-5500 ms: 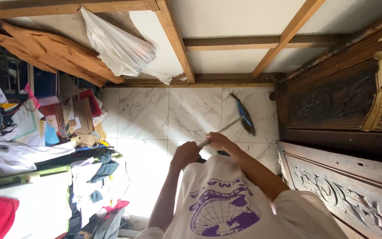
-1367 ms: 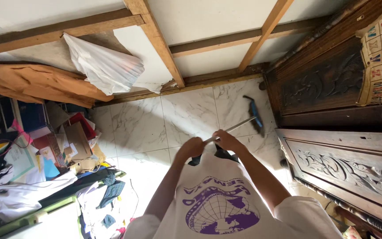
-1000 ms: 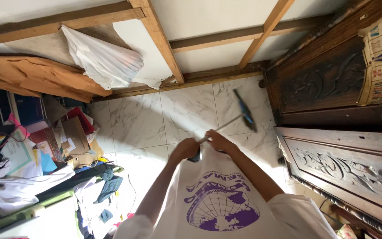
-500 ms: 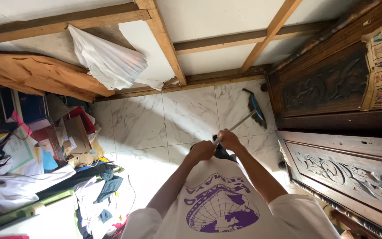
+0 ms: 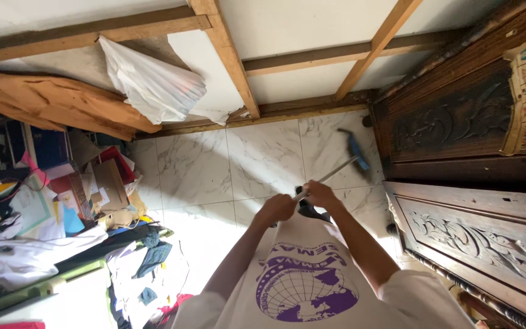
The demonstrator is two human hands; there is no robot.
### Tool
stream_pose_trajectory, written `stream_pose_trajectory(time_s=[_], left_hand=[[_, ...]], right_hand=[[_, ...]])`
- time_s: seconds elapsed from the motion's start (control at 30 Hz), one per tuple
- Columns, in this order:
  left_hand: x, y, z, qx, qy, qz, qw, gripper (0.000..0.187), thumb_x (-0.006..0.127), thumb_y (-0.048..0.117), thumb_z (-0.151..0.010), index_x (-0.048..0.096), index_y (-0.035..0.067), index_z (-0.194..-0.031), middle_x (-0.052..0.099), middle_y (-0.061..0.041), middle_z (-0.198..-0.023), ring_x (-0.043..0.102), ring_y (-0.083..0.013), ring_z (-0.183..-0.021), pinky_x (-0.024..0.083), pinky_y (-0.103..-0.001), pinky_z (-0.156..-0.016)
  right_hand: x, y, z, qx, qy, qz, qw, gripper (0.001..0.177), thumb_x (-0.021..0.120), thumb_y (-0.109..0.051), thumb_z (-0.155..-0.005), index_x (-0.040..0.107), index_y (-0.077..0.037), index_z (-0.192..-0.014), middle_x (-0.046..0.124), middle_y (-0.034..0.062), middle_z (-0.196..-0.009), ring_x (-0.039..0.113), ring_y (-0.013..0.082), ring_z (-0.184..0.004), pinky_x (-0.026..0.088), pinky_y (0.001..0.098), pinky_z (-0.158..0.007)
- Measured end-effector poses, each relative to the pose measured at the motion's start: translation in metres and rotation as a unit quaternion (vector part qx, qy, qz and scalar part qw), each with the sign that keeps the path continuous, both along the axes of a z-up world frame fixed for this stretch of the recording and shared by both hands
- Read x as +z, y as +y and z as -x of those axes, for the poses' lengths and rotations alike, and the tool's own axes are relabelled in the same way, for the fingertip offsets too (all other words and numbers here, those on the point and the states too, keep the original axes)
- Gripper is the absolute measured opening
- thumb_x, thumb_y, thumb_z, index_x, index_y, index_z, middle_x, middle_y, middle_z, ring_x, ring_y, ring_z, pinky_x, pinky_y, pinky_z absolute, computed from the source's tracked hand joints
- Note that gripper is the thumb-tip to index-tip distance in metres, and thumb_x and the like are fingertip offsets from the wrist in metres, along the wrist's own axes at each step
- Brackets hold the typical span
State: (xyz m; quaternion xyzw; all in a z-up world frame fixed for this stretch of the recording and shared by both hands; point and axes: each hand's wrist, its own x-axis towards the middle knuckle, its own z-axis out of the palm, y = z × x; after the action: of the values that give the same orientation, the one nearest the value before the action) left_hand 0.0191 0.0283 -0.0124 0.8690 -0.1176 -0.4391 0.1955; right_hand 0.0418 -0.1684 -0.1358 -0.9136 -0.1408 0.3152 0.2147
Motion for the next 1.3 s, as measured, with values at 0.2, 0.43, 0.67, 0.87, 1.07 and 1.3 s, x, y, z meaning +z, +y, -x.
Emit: stream_pose_trajectory(time_s=[0.2, 0.43, 0.67, 0.87, 1.07, 1.3], left_hand=[[-0.02, -0.001, 0.005, 0.003, -0.029, 0.051, 0.998, 0.027, 0.048, 0.015, -0.102, 0.071, 0.001, -0.105, 0.073, -0.022, -0.087, 0.073, -0.0372, -0.074, 0.058, -0.049, -0.066], [0.021, 0.051, 0.011, -0.029, -0.06, -0.007, 0.998, 0.023, 0.059, 0.013, -0.094, 0.069, 0.002, -0.11, 0.073, -0.02, -0.089, 0.072, -0.0344, -0.079, 0.058, -0.048, -0.068], [-0.051, -0.001, -0.011, -0.07, -0.052, 0.019, 0.996, 0.034, 0.052, 0.008, -0.093, 0.065, 0.005, -0.125, 0.071, -0.023, -0.086, 0.073, -0.0346, -0.074, 0.058, -0.048, -0.064], [-0.032, 0.006, 0.005, -0.028, -0.021, 0.009, 0.999, 0.026, 0.053, 0.013, -0.097, 0.073, 0.0, -0.107, 0.072, -0.02, -0.09, 0.072, -0.0336, -0.078, 0.057, -0.048, -0.068], [0.03, 0.054, 0.004, -0.038, -0.017, -0.025, 0.999, 0.024, 0.052, 0.015, -0.098, 0.07, 0.003, -0.108, 0.072, -0.016, -0.084, 0.071, -0.0292, -0.072, 0.058, -0.046, -0.063], [-0.023, 0.007, -0.019, -0.099, -0.01, -0.025, 0.995, 0.063, 0.046, 0.005, -0.095, 0.043, 0.031, -0.153, 0.071, -0.02, -0.086, 0.071, -0.0318, -0.071, 0.058, -0.048, -0.063]], right_hand=[[-0.047, -0.002, 0.0, 0.028, -0.039, 0.032, 0.998, 0.01, 0.066, -0.022, -0.082, 0.071, -0.015, -0.087, 0.066, 0.0097, -0.102, 0.064, 0.0313, -0.105, 0.054, 0.0451, -0.085], [0.05, 0.062, -0.006, 0.075, 0.01, -0.03, 0.997, 0.033, 0.071, -0.042, -0.079, 0.069, -0.011, -0.091, 0.067, 0.0092, -0.097, 0.068, 0.0307, -0.094, 0.055, 0.0434, -0.08], [-0.014, 0.006, -0.023, 0.029, 0.036, 0.076, 0.996, 0.043, 0.072, -0.05, -0.086, 0.072, -0.007, -0.093, 0.067, 0.0136, -0.1, 0.069, 0.0326, -0.094, 0.055, 0.0456, -0.081], [-0.023, 0.017, -0.008, 0.037, -0.014, 0.045, 0.998, 0.02, 0.069, -0.028, -0.082, 0.071, -0.008, -0.084, 0.067, 0.0139, -0.099, 0.067, 0.0332, -0.095, 0.056, 0.0459, -0.08], [0.04, 0.07, -0.009, 0.066, 0.022, 0.002, 0.998, 0.021, 0.061, -0.025, -0.092, 0.068, -0.006, -0.085, 0.069, 0.0132, -0.094, 0.069, 0.0324, -0.086, 0.056, 0.0472, -0.074], [0.012, 0.023, -0.02, 0.005, 0.058, 0.045, 0.997, 0.022, 0.067, -0.027, -0.09, 0.071, -0.006, -0.092, 0.07, 0.0139, -0.098, 0.07, 0.0331, -0.093, 0.057, 0.047, -0.079]])
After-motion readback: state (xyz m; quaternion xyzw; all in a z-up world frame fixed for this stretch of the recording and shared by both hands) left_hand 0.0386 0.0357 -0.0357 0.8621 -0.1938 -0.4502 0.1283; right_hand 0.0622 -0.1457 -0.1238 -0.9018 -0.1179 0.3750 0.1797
